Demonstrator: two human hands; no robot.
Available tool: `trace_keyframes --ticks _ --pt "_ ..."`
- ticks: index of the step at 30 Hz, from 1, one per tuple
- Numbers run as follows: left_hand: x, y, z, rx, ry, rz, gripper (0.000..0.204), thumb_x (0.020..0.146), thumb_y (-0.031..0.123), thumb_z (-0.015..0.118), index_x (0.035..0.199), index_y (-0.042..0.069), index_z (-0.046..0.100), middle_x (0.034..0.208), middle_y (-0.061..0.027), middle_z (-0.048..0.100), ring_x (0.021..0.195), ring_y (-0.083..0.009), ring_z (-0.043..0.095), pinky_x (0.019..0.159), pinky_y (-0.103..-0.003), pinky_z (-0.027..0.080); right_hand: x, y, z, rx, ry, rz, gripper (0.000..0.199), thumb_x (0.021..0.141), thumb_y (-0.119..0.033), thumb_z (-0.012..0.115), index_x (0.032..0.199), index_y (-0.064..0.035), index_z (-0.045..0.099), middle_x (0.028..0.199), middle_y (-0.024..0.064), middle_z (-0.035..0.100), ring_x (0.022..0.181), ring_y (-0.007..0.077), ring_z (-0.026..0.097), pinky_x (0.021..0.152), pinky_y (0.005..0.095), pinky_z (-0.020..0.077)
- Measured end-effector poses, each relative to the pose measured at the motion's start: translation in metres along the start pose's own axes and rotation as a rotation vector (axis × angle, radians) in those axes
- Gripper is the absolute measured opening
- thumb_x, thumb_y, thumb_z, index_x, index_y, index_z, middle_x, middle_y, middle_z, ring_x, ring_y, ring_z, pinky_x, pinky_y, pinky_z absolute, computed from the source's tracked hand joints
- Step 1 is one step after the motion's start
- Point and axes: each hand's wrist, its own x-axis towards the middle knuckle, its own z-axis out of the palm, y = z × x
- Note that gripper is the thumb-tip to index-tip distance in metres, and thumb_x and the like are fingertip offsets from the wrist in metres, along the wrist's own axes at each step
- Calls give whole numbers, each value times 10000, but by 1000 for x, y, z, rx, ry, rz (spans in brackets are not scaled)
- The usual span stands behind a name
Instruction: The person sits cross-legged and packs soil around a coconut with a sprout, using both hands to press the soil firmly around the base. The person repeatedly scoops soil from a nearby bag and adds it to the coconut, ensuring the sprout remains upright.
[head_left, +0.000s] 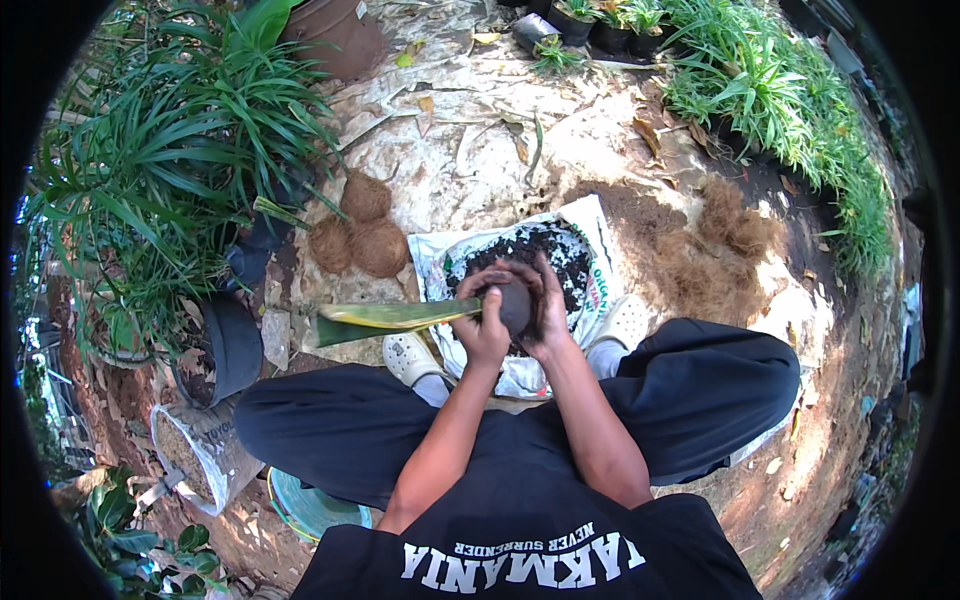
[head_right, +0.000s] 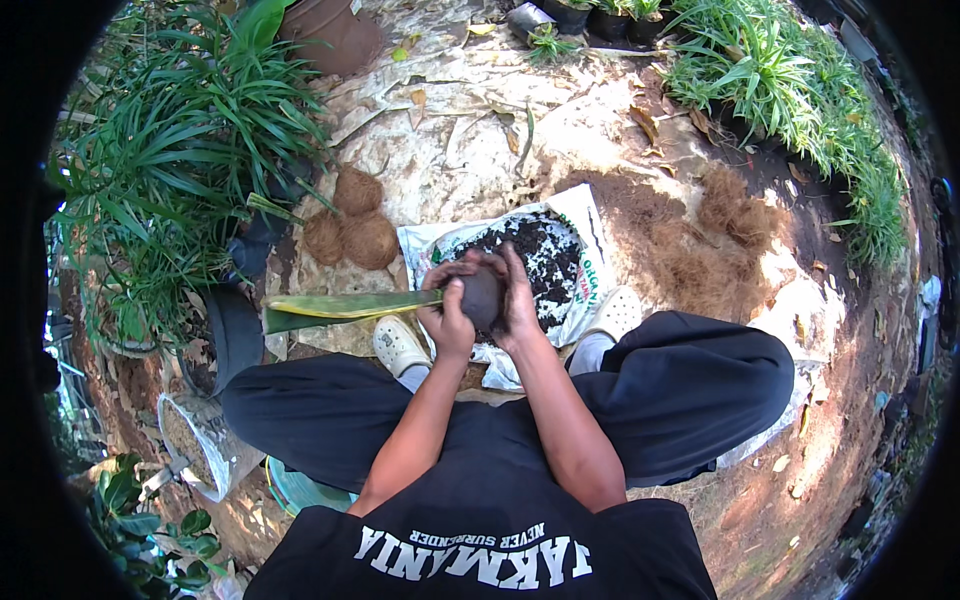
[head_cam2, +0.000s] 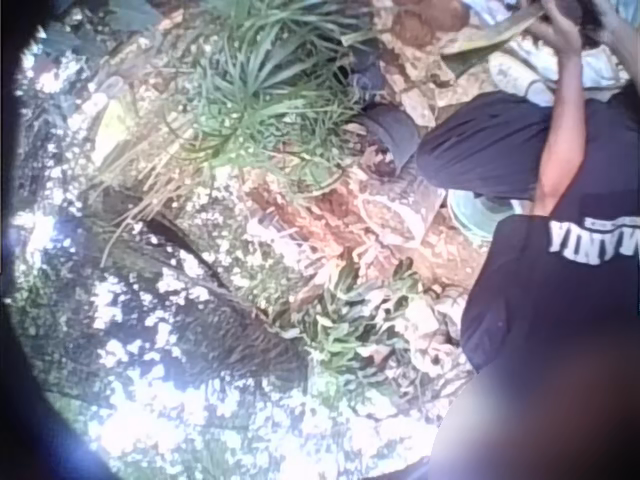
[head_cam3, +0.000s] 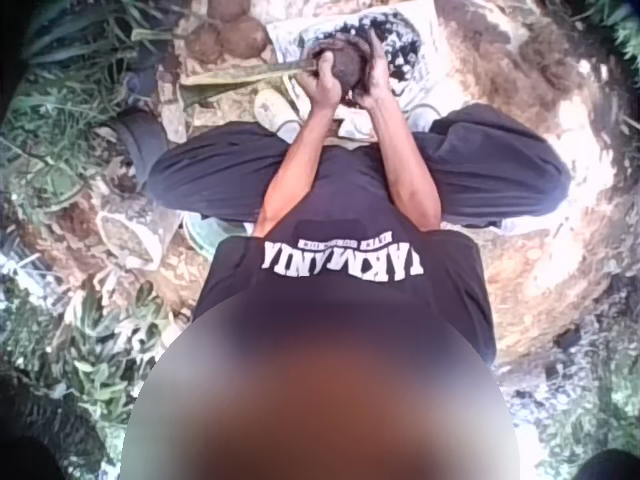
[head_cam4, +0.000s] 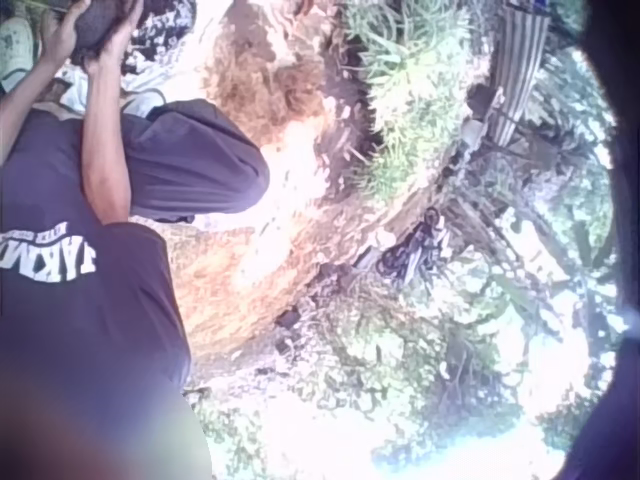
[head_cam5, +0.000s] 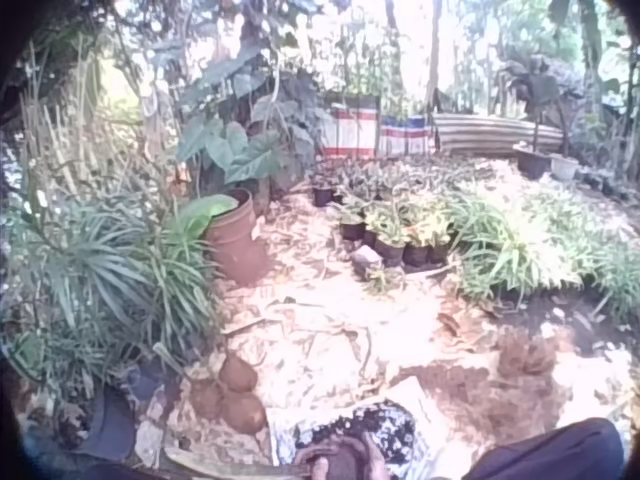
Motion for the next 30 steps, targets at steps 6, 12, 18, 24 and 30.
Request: trace_keyframes --ticks 6,12,18,24,30 --pt "8 9 -8 309 -159 322 282 875 184 586 1064 -4 677 1089 -139 689 1066 -283 640 1009 -438 425 -1 -1 -6 127 -192 -33 635 939 -619 482 1111 -28 640 1014 95 690 904 219 670 835 353 545" --pt "0 -5 -7 221 -218 358 273 888 228 575 1014 1 661 1035 -135 710 1051 -301 658 1049 -443 384 6 0 -8 78 -79 138 554 951 -574 484 1030 -48 642 893 82 693 783 223 677 756 363 569" --pt "5 -4 -9 162 -68 267 282 861 248 632 1013 11 639 1139 -158 674 1154 -335 599 1066 -463 362 -10 -13 5 172 -223 -30 581 956 -582 485 1123 -42 619 1091 106 676 993 223 648 934 384 510" --pt "6 6 -9 343 -328 403 283 836 225 629 947 -17 725 920 -157 724 953 -312 697 977 -452 461 9 2 -14 58 -77 147 518 951 -562 516 1028 -64 637 945 89 677 846 220 654 804 367 545" --pt "3 -3 -8 206 -150 159 203 867 83 574 1027 -17 648 922 -103 713 960 -243 656 1012 -416 441 11 -1 -19 -31 -99 118 602 949 -618 469 1194 -82 593 1095 98 655 994 235 639 879 418 529"
